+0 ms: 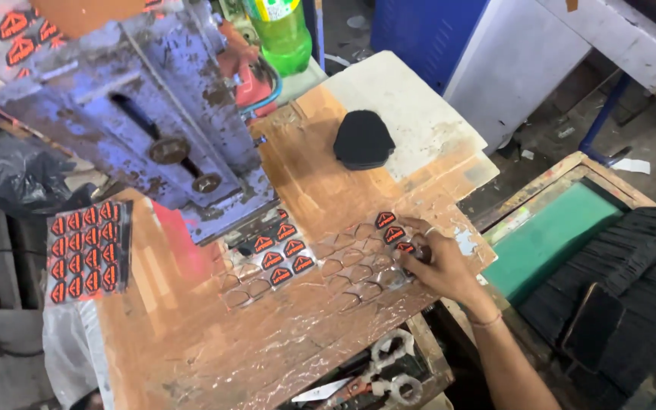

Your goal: Applying branded patches to fabric panels using a heat press machine.

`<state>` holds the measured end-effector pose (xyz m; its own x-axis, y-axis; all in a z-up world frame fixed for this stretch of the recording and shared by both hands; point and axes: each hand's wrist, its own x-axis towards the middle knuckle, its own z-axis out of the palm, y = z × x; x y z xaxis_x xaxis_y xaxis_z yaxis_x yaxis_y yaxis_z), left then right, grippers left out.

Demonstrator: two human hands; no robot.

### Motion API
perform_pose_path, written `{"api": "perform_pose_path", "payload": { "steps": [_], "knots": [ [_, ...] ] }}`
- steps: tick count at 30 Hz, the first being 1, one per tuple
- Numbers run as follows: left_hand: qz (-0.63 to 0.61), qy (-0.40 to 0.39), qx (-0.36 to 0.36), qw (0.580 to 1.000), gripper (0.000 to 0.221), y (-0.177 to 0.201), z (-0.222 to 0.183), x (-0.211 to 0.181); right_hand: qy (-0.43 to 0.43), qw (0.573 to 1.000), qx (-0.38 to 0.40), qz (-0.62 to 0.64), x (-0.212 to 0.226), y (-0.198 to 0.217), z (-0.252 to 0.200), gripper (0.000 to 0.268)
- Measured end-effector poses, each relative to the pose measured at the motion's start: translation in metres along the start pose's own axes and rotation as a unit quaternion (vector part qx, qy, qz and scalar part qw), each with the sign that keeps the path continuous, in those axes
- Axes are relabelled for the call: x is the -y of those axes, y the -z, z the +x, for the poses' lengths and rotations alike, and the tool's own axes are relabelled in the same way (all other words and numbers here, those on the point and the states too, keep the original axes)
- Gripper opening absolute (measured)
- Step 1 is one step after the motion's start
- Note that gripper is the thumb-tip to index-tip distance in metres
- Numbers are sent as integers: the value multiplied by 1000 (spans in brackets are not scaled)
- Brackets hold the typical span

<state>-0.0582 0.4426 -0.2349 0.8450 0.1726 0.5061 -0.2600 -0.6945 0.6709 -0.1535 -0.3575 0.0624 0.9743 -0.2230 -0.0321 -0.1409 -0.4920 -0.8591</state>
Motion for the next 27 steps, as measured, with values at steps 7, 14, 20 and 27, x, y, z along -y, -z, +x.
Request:
{"api": "perform_pose_path", "payload": {
  "steps": [7, 14, 20, 27],
  "knots": [
    [130, -18, 97, 987, 64, -92, 108, -432, 67, 991, -113, -2, -20, -18, 14, 39],
    [-102, -9, 306, 947, 51, -199, 128, -483, 35, 975, -146, -162, -22, 23, 12, 35],
    [-164, 43, 284, 944, 47, -223, 125, -456, 294, 901, -174, -267, 47, 19, 80, 56],
    [-270, 172, 300, 898, 68, -115, 96, -440, 229, 939, -13, -255, 12, 11, 159, 22]
  ]
}}
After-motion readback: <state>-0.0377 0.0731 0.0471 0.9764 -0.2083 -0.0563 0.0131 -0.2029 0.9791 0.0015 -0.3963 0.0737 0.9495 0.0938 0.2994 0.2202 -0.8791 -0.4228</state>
